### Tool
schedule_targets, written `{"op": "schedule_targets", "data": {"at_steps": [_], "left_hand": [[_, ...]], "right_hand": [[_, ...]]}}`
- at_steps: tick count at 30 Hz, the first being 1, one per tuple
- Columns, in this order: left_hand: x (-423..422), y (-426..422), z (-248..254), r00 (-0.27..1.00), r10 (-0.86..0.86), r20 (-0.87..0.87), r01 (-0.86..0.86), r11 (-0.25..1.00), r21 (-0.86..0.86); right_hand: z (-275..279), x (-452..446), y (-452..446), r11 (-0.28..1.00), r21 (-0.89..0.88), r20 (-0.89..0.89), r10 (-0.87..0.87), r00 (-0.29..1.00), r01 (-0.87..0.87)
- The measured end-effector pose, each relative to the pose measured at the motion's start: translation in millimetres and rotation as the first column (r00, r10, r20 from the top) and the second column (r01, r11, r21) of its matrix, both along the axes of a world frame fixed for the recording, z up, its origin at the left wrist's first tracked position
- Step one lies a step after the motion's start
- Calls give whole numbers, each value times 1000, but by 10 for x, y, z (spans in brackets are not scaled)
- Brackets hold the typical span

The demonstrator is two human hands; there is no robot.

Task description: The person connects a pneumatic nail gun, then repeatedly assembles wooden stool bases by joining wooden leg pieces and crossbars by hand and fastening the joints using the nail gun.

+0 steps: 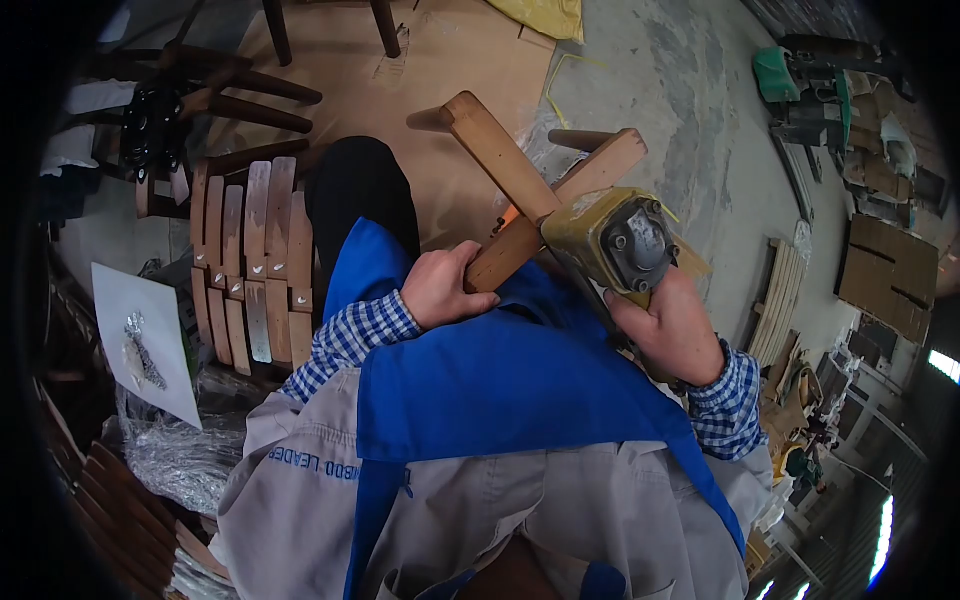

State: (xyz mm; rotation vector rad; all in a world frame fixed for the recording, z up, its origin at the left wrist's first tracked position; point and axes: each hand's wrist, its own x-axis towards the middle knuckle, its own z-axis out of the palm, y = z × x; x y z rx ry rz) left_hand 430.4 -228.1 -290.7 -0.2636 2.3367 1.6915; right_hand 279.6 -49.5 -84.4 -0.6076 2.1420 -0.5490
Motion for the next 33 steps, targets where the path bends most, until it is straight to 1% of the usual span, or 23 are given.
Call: {"op": "schedule_targets", "data": {"at_steps": [2, 4, 5, 7, 11, 13, 16, 24, 26, 28, 29, 31, 32, 33], "left_hand": [[3, 6, 12, 1000, 4, 1, -4, 1000, 7], [5, -2, 23, 1000, -5, 13, 4, 1000, 10], [1, -12, 27, 1000, -10, 22, 10, 1000, 8], [5, -14, 33, 1000, -2, 23, 2, 1000, 14], [12, -19, 40, 1000, 20, 23, -21, 999, 25], [14, -12, 36, 999, 23, 25, -24, 999, 21], [13, -6, 20, 1000, 20, 21, -20, 1000, 13], [5, -8, 42, 999, 2, 54, -3, 1000, 29], [21, 4, 16, 1000, 22, 12, -22, 1000, 12], [27, 19, -2, 1000, 14, 13, -14, 1000, 3], [26, 25, -13, 1000, 5, 12, -5, 1000, -8], [46, 42, -29, 1000, 18, -5, -18, 1000, -6], [44, 54, -35, 999, 32, -20, -32, 999, -4], [33, 55, -32, 999, 33, -18, -33, 999, 0]], "right_hand": [[18, -13, 3, 1000, 2, -1, -11, 1000, 11], [40, -36, 40, 988, 80, 61, -139, 988, 134], [27, -31, 37, 988, 78, 60, -140, 988, 135], [-10, -19, 34, 978, -60, 68, -194, 979, 198], [-40, -46, 65, 983, -29, 69, -177, 982, 179], [-33, -30, 36, 985, -47, 33, -167, 985, 168], [-40, -55, 64, 986, -37, 63, -160, 985, 163], [-11, -13, 27, 984, -26, 53, -173, 984, 174], [-30, -36, 28, 986, -8, 55, -167, 984, 168], [-74, -60, 72, 997, -71, -58, -11, 998, 6], [-63, -62, 79, 998, -69, -59, -10, 998, 6], [-29, -56, 87, 994, -21, 42, -110, 993, 110], [-11, -61, 90, 994, -18, 41, -103, 994, 104], [9, -48, 106, 990, -16, 52, -142, 989, 143]]}}
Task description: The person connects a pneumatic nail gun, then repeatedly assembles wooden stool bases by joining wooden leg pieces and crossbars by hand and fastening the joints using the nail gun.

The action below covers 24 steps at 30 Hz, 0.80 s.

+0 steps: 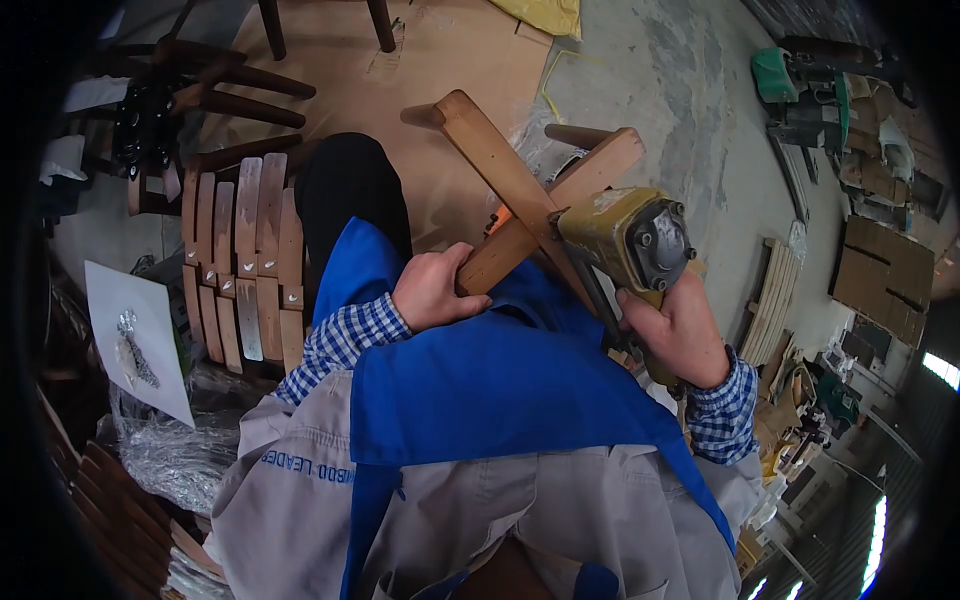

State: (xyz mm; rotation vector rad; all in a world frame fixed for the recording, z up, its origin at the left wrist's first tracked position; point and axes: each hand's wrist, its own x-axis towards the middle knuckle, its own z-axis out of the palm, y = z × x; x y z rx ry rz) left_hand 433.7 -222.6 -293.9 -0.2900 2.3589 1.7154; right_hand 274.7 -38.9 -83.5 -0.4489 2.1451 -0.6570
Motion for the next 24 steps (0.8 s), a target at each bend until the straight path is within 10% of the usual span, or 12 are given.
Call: {"op": "schedule_targets", "data": {"at_steps": [24], "left_hand": [[-15, 24, -73, 997, 70, -28, -69, 997, 33]], "right_hand": [[-73, -46, 131, 998, 7, 16, -57, 998, 57]]}}
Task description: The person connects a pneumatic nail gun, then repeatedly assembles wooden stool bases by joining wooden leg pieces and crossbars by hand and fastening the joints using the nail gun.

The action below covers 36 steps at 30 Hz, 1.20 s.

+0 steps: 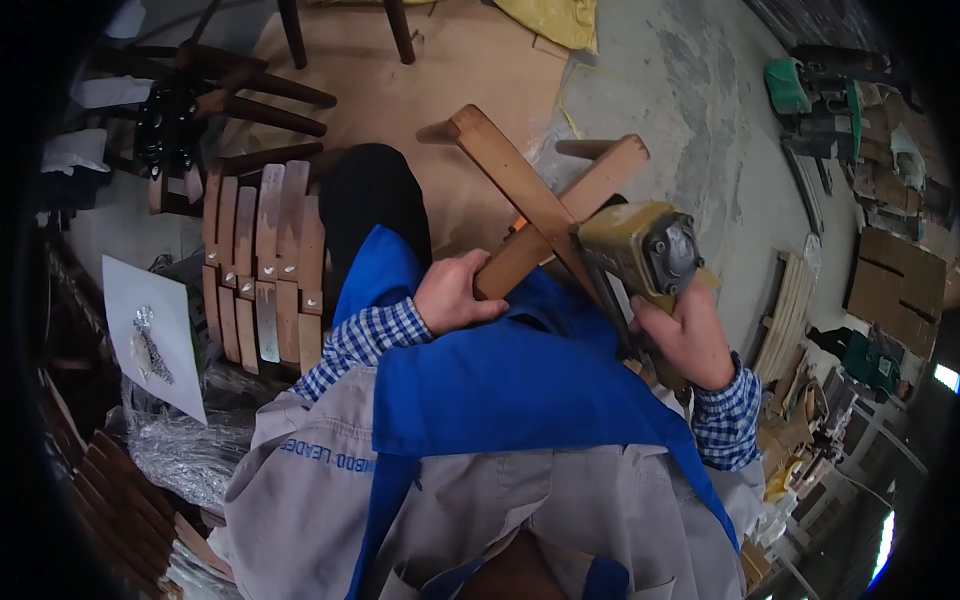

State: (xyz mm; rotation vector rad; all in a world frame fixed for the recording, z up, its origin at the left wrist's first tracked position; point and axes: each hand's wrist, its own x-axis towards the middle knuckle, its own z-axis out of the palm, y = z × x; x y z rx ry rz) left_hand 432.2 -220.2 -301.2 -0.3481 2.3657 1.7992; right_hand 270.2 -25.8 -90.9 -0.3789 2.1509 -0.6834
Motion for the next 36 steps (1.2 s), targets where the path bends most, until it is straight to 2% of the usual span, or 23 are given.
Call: {"op": "schedule_targets", "data": {"at_steps": [1, 2, 5, 6, 8, 9, 10, 12, 14, 16, 17, 19, 22, 24, 25, 27, 32, 34, 36], "left_hand": [[-8, -14, 17, 1000, 19, -3, -18, 1000, 25], [-31, -43, 52, 999, 37, -5, -37, 998, 42], [-244, -201, 229, 998, 66, -9, -64, 987, 149], [-327, -241, 235, 991, 106, -82, -97, 990, 105], [-507, -393, 370, 986, 143, -85, -134, 986, 102], [-589, -501, 457, 982, 170, -77, -158, 978, 135], [-659, -627, 542, 980, 180, -84, -170, 979, 116], [-813, -870, 747, 953, 287, -96, -258, 936, 238], [-924, -1085, 1077, 939, 321, -121, -290, 931, 221], [-1041, -1242, 1270, 800, 533, -277, -475, 844, 251], [-1114, -1360, 1334, 799, 528, -286, -472, 847, 244], [-1323, -1658, 1445, 661, 623, -417, -599, 774, 206], [-1819, -2214, 1415, 547, 776, -314, -718, 628, 301], [-2154, -2631, 1283, 453, 806, -382, -837, 532, 129], [-2277, -2818, 1197, 445, 801, -401, -838, 531, 129], [-2479, -3143, 1077, 363, 835, -414, -912, 410, 29], [-2804, -3663, 877, 410, 848, -336, -906, 420, -46], [-2876, -3826, 680, 455, 813, -363, -878, 478, -29], [-2968, -4168, 381, 551, 794, -257, -820, 573, 14]], "right_hand": [[13, -51, 38, 998, 28, 7, -55, 998, 55], [41, -99, 78, 999, -22, 2, -43, 999, 43], [141, -177, 256, 976, -148, -100, -174, 980, 158], [191, -195, 336, 960, -175, -123, -239, 963, 216], [251, -253, 537, 928, -252, -196, -326, 925, 274], [244, -221, 550, 866, -384, -258, -433, 864, 319], [265, -244, 583, 862, -402, -252, -427, 868, 308], [321, -331, 691, 841, -414, -247, -473, 846, 349], [289, -387, 741, 830, -430, -252, -487, 836, 355], [212, -446, 790, 840, -405, -219, -472, 854, 360], [154, -463, 792, 835, -416, -218, -476, 852, 360], [34, -511, 744, 844, -406, -182, -451, 874, 351], [-114, -529, 686, 839, -406, -158, -456, 876, 364], [-283, -568, 747, 854, -372, -139, -437, 889, 362], [-308, -574, 710, 849, -391, -141, -436, 889, 355], [-314, -580, 577, 842, -348, -63, -460, 886, 412], [-490, -683, 374, 809, -368, -54, -510, 859, 458], [-573, -754, 312, 808, -367, -56, -514, 856, 461], [-634, -816, 252, 809, -359, -49, -514, 857, 465]]}}
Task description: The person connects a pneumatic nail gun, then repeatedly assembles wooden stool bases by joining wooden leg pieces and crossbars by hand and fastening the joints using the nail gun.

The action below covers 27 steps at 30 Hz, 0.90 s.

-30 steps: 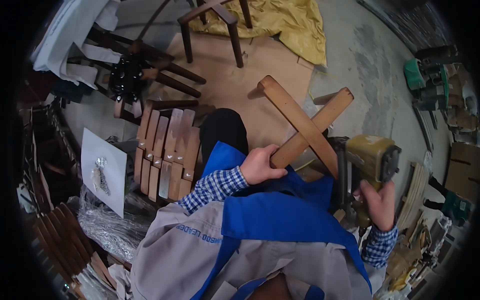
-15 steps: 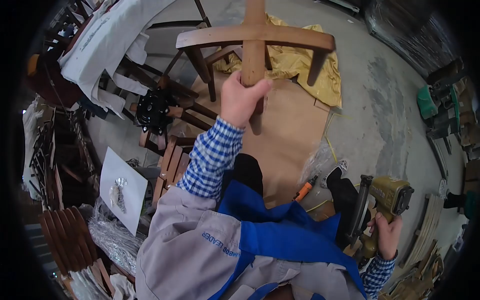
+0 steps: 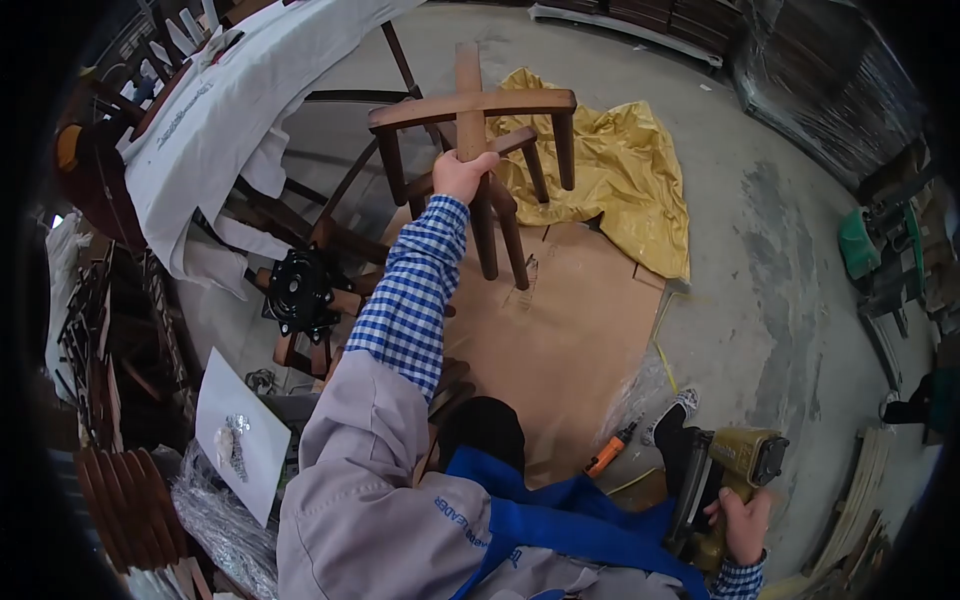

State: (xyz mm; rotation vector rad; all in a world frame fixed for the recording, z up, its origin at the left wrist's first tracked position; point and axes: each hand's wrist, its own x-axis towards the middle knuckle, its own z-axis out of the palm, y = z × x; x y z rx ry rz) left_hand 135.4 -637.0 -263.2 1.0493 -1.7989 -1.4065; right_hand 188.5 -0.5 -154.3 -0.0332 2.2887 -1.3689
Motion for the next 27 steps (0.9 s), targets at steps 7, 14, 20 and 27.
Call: {"op": "schedule_targets", "data": {"at_steps": [7, 14, 20, 27], "left_hand": [[-127, -595, -689, 995, -67, 67, 61, 993, 98], [103, -572, -1287, 905, -11, 426, 47, 996, -73], [1704, 242, -401, 790, -5, 613, 395, 768, -504], [4918, 1768, 183, 766, 182, 616, -56, 975, -217]], "right_hand": [[-170, -21, 35, 999, 0, 51, -35, 998, 35], [140, 123, -315, 973, 137, 86, -197, 977, 185], [-224, 121, 198, 987, 158, 129, -40, 991, 19], [-492, 315, 188, 973, 195, 152, 98, 983, -127]]}}
